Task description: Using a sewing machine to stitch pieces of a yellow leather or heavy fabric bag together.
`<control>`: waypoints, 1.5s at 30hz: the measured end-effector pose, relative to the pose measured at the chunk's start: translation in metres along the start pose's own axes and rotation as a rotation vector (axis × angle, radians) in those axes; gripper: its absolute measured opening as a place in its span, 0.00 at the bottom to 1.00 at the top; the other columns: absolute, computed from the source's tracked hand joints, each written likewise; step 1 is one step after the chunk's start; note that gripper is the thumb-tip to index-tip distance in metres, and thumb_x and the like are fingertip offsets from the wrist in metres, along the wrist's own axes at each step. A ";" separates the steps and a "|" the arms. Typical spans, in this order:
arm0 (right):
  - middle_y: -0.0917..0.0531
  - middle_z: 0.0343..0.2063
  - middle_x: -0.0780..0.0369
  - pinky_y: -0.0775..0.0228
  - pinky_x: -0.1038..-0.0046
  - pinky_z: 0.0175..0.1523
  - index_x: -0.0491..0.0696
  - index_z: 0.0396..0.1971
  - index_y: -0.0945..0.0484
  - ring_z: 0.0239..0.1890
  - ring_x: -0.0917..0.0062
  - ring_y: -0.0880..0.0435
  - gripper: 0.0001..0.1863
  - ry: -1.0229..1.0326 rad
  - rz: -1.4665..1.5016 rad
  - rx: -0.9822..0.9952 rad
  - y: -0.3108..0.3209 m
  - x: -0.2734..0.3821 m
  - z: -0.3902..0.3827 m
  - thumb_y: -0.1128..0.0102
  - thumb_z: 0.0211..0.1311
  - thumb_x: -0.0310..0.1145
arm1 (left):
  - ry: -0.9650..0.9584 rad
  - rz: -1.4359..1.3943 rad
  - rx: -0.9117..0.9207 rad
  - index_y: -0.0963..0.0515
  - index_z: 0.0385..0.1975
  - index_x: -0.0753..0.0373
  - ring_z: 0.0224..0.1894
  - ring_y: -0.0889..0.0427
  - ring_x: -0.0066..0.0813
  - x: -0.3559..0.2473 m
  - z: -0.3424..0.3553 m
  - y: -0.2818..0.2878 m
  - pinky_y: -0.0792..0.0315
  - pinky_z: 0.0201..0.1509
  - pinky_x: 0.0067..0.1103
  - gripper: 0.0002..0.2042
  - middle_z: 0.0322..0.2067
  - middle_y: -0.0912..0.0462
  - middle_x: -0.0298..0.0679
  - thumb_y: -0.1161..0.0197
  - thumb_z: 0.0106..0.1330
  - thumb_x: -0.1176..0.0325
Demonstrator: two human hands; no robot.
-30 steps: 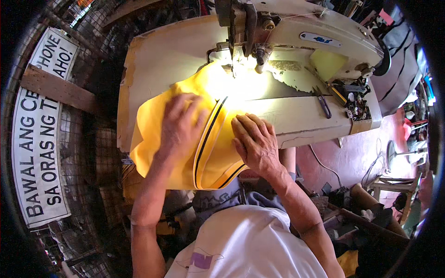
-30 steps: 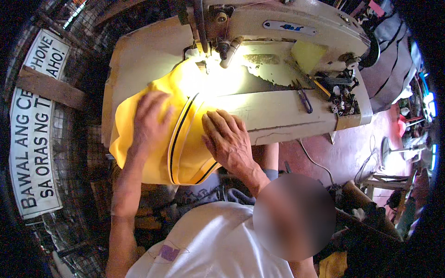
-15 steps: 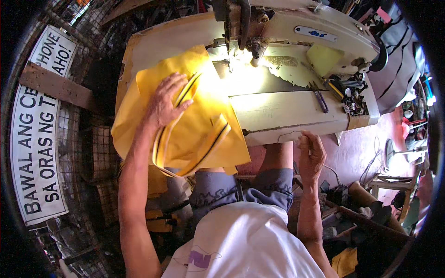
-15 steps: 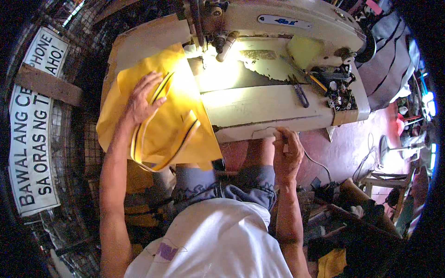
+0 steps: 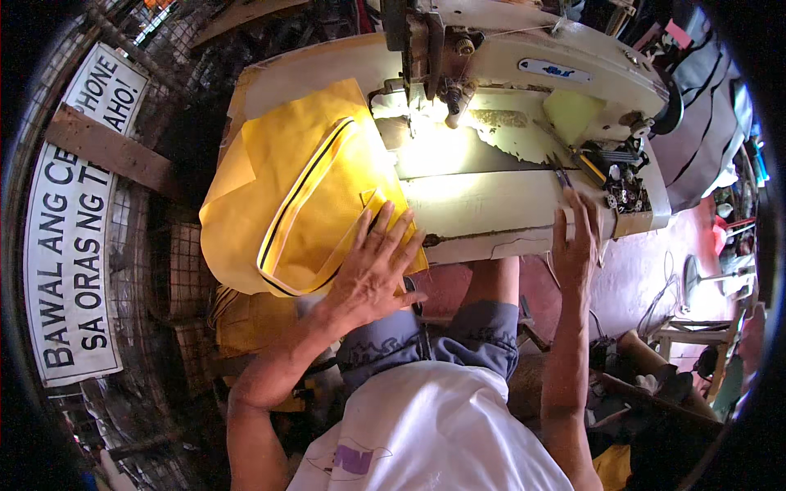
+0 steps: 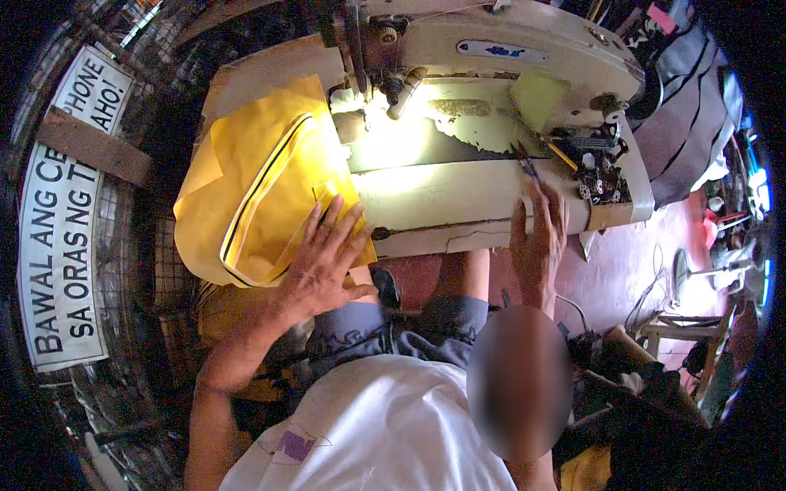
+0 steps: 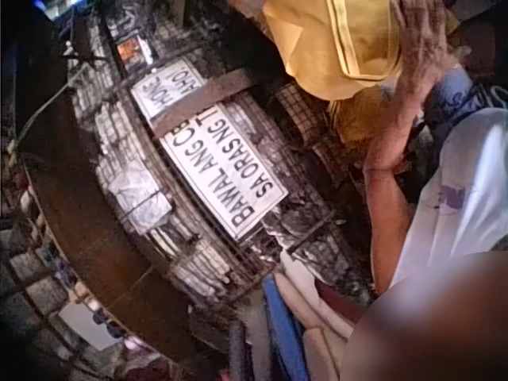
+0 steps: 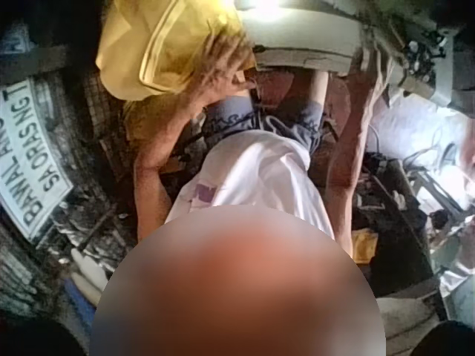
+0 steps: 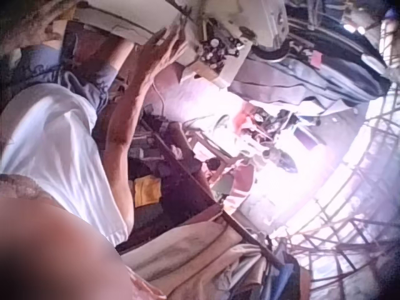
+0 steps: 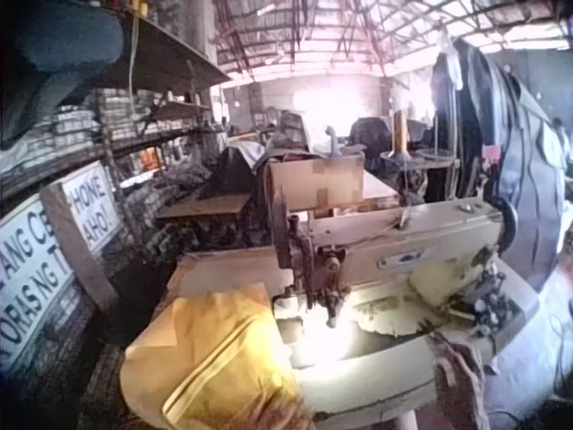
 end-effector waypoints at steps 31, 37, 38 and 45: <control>0.19 0.49 0.56 0.25 0.70 0.54 0.42 0.62 0.31 0.48 0.71 0.18 0.29 -0.845 1.889 1.234 -0.105 0.275 -0.035 0.50 0.75 0.51 | 0.730 -0.925 -1.314 0.28 0.55 0.69 0.50 0.18 0.37 0.023 -0.071 0.141 0.21 0.53 0.32 0.28 0.50 0.20 0.45 0.39 0.70 0.48; 0.17 0.44 0.61 0.23 0.73 0.46 0.46 0.55 0.26 0.44 0.74 0.17 0.20 -0.804 1.877 0.967 -0.120 0.289 0.009 0.36 0.67 0.37 | 0.371 -0.526 -0.802 0.36 0.66 0.72 0.65 0.29 0.45 -0.021 -0.076 0.084 0.38 0.70 0.37 0.27 0.62 0.28 0.53 0.57 0.77 0.56; 0.16 0.40 0.64 0.23 0.75 0.45 0.45 0.53 0.25 0.41 0.78 0.17 0.20 -0.683 1.742 0.959 -0.115 0.278 0.020 0.33 0.63 0.30 | 0.292 -0.426 -0.657 0.37 0.66 0.71 0.68 0.36 0.52 -0.031 -0.075 0.076 0.43 0.72 0.40 0.26 0.65 0.34 0.56 0.53 0.75 0.60; 0.13 0.40 0.53 0.23 0.67 0.51 0.44 0.53 0.22 0.45 0.68 0.14 0.20 0.130 0.441 0.912 -0.111 0.181 0.063 0.36 0.60 0.31 | -0.038 -0.206 -0.217 0.37 0.69 0.61 0.73 0.44 0.54 -0.038 -0.043 0.061 0.51 0.76 0.46 0.30 0.70 0.40 0.51 0.41 0.70 0.56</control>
Point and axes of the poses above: each hand's wrist, its own z-axis towards the middle knuckle, its own y-axis out of the back of the hand, x = y × z, the point moved 2 cm from there along z, towards the middle knuckle
